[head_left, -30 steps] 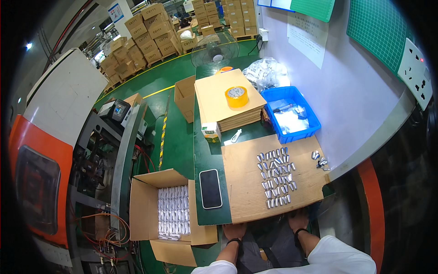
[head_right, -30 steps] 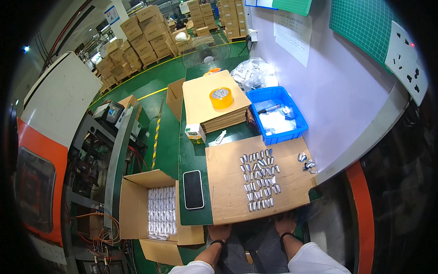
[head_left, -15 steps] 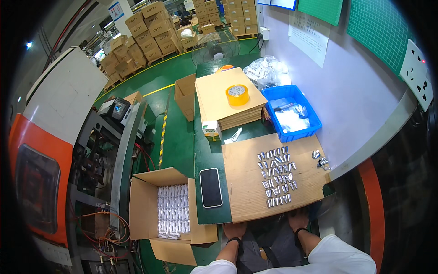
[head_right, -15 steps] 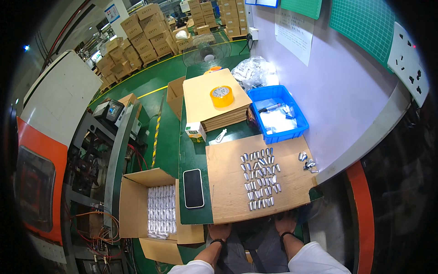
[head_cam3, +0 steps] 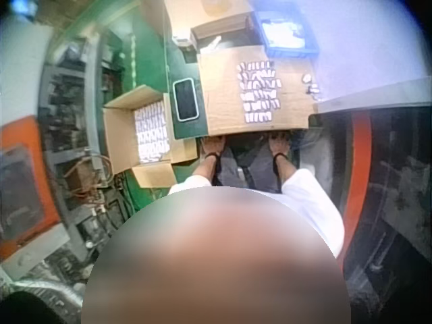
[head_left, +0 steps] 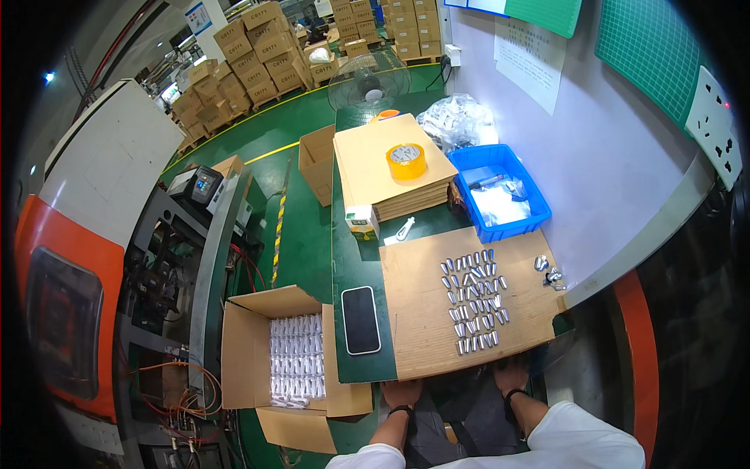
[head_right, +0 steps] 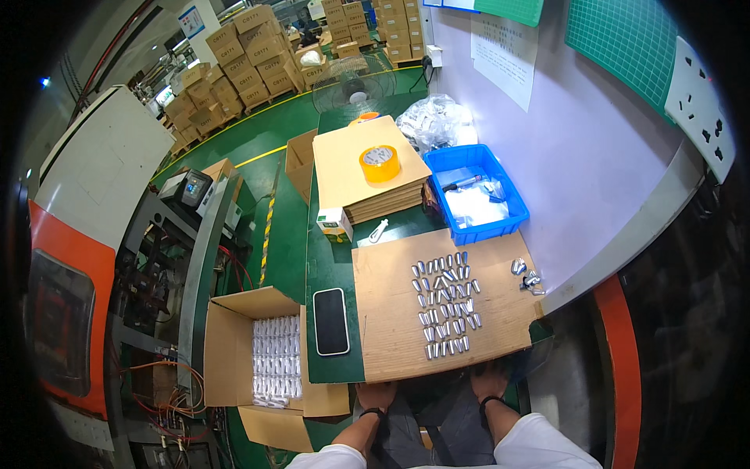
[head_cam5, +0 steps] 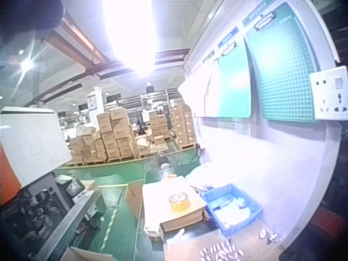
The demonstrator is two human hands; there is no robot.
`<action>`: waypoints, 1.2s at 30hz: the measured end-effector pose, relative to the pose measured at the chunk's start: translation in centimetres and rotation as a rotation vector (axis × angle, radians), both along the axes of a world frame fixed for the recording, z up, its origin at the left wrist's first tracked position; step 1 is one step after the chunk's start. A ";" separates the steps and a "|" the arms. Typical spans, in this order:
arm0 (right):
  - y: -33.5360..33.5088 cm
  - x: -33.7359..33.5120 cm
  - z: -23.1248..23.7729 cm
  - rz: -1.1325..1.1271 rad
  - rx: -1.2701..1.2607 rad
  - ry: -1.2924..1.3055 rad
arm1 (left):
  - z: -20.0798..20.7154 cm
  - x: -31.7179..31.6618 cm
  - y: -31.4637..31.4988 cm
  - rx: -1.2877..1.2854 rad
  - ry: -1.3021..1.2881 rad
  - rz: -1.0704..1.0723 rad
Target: Operating an injection molding machine and inspecting the produced plastic parts before placing them into a sorting grid or box.
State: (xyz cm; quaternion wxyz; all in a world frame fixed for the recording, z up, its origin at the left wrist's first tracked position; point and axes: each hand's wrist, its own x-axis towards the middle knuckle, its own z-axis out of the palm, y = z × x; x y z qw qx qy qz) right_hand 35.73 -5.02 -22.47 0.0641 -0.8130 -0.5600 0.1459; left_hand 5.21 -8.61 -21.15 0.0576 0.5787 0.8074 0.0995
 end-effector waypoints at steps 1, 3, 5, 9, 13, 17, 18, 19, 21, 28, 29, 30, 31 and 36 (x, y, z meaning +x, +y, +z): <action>0.0 0.0 0.0 -0.003 -0.025 0.022 | -0.1 0.0 0.0 0.018 0.042 -0.014; 0.1 0.1 0.1 0.011 -0.013 0.019 | -0.2 -0.1 -0.1 -0.041 0.003 -0.006; 0.1 0.2 0.2 0.025 0.000 0.016 | -0.2 -0.1 -0.1 -0.070 -0.014 -0.005; 0.1 0.1 0.2 0.019 -0.012 0.026 | -0.2 -0.1 0.0 -0.108 -0.043 0.003; 0.0 0.3 -0.1 0.028 -0.020 0.009 | -0.3 0.0 0.0 -0.073 -0.016 0.016; 0.1 0.5 0.2 0.072 0.023 -0.026 | 0.7 0.2 0.3 -0.135 -0.032 0.039; 0.1 0.5 0.3 0.043 -0.022 -0.007 | 1.4 0.4 0.4 -0.107 -0.021 0.034; 0.1 0.5 0.6 0.018 -0.054 0.002 | 2.1 0.5 0.4 -0.093 -0.007 0.031; 0.0 0.4 1.2 0.041 -0.041 0.041 | 4.2 1.1 0.2 0.007 -0.092 -0.128; -0.6 0.9 1.8 0.042 -0.118 0.021 | 10.0 14.7 -8.2 -0.951 -1.593 -0.427; -0.8 0.9 1.6 0.054 -0.115 0.037 | 10.4 17.8 -9.8 -1.269 -1.714 -0.254; -0.9 0.8 1.4 0.033 -0.087 0.042 | 10.8 20.3 -11.3 -1.449 -1.971 0.002; -0.9 0.8 1.2 0.008 -0.050 0.040 | 11.0 22.5 -11.9 -1.427 -2.017 0.247; 0.0 2.0 0.4 0.065 -0.085 0.054 | 12.0 26.2 -12.5 -1.442 -2.149 0.422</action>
